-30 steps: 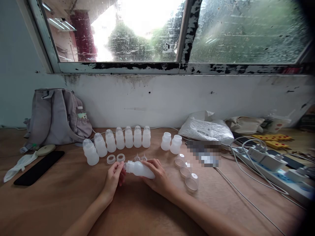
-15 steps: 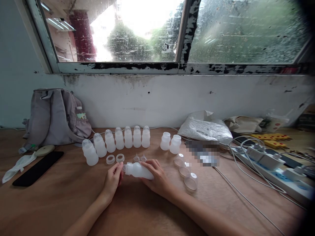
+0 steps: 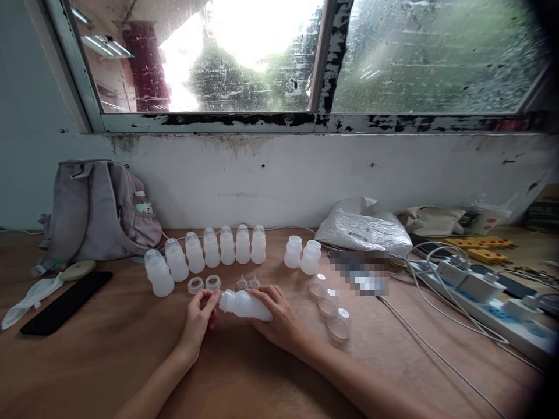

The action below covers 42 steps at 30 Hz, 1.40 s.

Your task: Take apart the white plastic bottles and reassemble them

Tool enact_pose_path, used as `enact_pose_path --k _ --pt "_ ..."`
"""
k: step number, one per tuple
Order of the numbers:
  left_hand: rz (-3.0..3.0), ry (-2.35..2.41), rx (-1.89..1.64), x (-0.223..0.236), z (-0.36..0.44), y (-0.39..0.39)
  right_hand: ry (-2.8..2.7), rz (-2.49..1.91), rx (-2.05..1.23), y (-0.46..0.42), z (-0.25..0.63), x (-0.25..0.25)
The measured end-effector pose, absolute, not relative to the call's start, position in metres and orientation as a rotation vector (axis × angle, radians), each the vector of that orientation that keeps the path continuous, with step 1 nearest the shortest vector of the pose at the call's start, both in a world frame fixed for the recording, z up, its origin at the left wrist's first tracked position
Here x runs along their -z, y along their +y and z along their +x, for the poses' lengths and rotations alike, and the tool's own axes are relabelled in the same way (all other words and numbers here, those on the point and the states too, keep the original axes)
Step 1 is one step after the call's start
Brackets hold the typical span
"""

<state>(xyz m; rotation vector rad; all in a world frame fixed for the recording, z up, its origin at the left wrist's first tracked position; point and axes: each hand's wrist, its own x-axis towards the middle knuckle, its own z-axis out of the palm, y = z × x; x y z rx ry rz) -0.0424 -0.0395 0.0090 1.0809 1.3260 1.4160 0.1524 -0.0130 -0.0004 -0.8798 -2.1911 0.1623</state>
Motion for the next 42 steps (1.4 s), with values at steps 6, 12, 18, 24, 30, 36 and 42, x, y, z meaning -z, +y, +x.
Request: enact_pose_path --k 6,12,18,24,30,36,42 --pt "0.997 1.216 -1.405 -0.0106 -0.0433 -0.0391 -2.179 -0.89 -0.135 -0.0146 0.1522 -0.0013" --pt "0.983 1.151 -1.371 -0.0107 -0.0433 -0.0416 -2.17 -0.919 -0.152 -0.0157 0.1521 -0.0029" --pt "0.998 1.137 -1.381 -0.0143 -0.0441 -0.042 -2.174 -0.902 -0.201 -0.0153 0.1536 -0.0059" --pt "1.02 1.121 -1.475 -0.0168 -0.044 -0.0412 -2.194 -0.905 -0.189 -0.0161 0.1531 -0.0074" --pt "0.861 1.157 -1.45 -0.0153 -0.043 -0.0398 -2.194 -0.907 -0.159 -0.017 0.1523 -0.0062" --pt "0.868 0.943 -1.487 -0.0149 -0.0441 -0.039 -2.174 -0.94 -0.158 -0.0164 0.152 -0.005" --pt "0.903 1.078 -1.443 -0.0083 -0.0451 -0.0348 -2.159 -0.947 -0.169 -0.0171 0.1517 -0.0046"
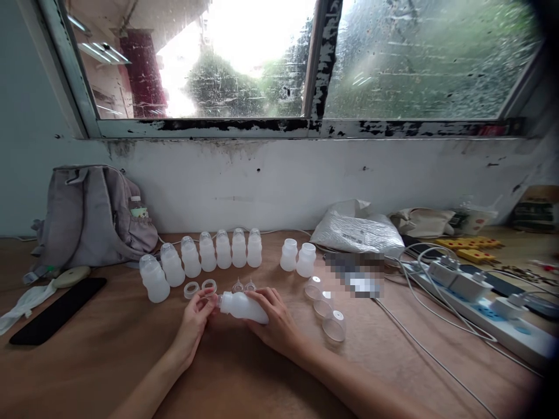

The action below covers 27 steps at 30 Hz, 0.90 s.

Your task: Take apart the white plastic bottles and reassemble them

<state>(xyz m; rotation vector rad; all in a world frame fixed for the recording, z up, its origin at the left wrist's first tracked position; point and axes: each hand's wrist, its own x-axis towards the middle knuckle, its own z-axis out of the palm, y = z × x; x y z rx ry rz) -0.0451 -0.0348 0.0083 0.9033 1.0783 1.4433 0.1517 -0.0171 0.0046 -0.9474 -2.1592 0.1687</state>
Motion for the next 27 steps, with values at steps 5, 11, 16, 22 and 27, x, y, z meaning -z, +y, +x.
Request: enact_pose_path --k 5,11,16,22,27 --pt "0.913 0.953 -1.496 -0.011 -0.0444 -0.0365 -2.137 -0.943 -0.165 -0.0158 0.1517 -0.0035" --pt "0.97 1.153 -1.468 -0.0128 -0.0436 -0.0371 -2.145 -0.935 -0.164 -0.0149 0.1518 -0.0026" --pt "1.012 1.086 -1.524 -0.0152 -0.0429 -0.0371 -2.116 -0.923 -0.153 -0.0145 0.1513 -0.0026" --pt "0.956 1.178 -1.397 -0.0118 -0.044 -0.0366 -2.15 -0.928 -0.19 -0.0155 0.1513 -0.0053" --pt "0.989 1.137 -1.476 -0.014 -0.044 -0.0371 -2.167 -0.926 -0.245 -0.0159 0.1525 -0.0078"
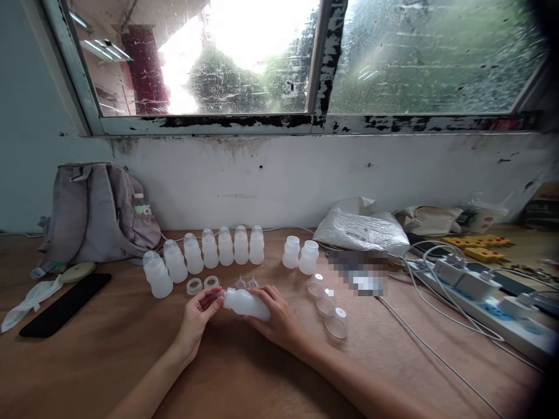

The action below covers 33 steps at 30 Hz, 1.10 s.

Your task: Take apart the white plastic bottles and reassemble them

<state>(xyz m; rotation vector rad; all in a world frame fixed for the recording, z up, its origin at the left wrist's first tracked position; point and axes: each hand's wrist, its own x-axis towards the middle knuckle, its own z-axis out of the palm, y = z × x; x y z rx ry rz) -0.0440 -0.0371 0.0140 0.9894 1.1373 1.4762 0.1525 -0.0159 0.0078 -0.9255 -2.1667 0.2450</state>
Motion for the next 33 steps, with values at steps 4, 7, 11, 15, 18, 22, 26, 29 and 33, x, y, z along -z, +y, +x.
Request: enact_pose_path --k 4,7,11,15,18,22,26,29,33 --pt "0.938 1.12 -1.433 -0.016 -0.042 -0.038 -2.169 -0.924 -0.174 -0.017 0.152 -0.008" --pt "0.926 1.125 -1.358 -0.014 -0.042 -0.039 -2.182 -0.917 -0.135 -0.018 0.151 -0.007" --pt "0.986 1.156 -1.345 -0.012 -0.045 -0.038 -2.228 -0.908 -0.162 -0.018 0.151 -0.007" --pt "1.061 1.181 -1.4 -0.011 -0.047 -0.036 -2.237 -0.888 -0.192 -0.018 0.152 -0.007" --pt "1.089 1.18 -1.412 -0.012 -0.046 -0.036 -2.25 -0.885 -0.199 -0.02 0.152 -0.008" --pt "0.998 1.094 -1.379 -0.016 -0.043 -0.04 -2.221 -0.885 -0.166 -0.02 0.152 -0.007" --pt "0.978 1.048 -1.273 -0.015 -0.039 -0.042 -2.193 -0.876 -0.14 -0.018 0.151 -0.007" --pt "1.067 1.083 -1.232 -0.012 -0.039 -0.044 -2.234 -0.884 -0.208 -0.022 0.151 -0.008" --pt "1.151 1.023 -1.202 -0.012 -0.04 -0.049 -2.223 -0.988 -0.417 -0.033 0.148 -0.016"
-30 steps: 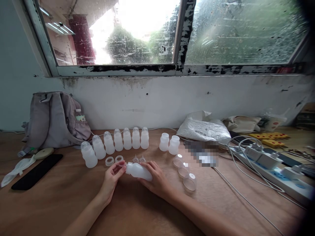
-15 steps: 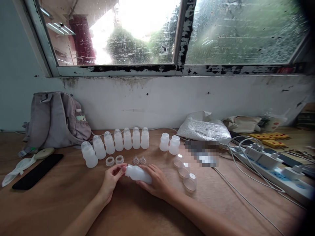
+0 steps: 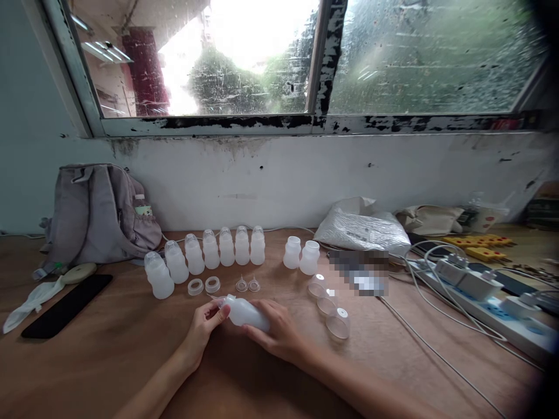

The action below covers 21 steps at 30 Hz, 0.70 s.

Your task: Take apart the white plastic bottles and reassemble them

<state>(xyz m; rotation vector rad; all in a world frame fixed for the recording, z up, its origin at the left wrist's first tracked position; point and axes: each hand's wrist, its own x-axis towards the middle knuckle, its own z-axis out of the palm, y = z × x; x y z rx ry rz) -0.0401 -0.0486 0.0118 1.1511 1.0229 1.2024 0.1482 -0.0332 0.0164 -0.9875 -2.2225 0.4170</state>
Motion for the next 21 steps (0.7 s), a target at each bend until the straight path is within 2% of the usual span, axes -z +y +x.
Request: enact_pose_path --k 6,13,16,21 --pt "1.214 1.011 -1.226 -0.016 -0.039 -0.051 -2.101 -1.16 -0.707 -0.043 0.146 -0.032" --pt "1.212 1.002 -1.263 -0.016 -0.035 -0.048 -1.94 -1.095 -0.976 -0.042 0.137 -0.029" --pt "1.198 0.923 -1.239 -0.02 -0.03 -0.053 -2.101 -1.067 -0.838 -0.043 0.136 -0.029" --pt "1.24 0.851 -1.264 -0.026 -0.027 -0.062 -2.301 -1.244 -0.34 -0.04 0.166 -0.051"
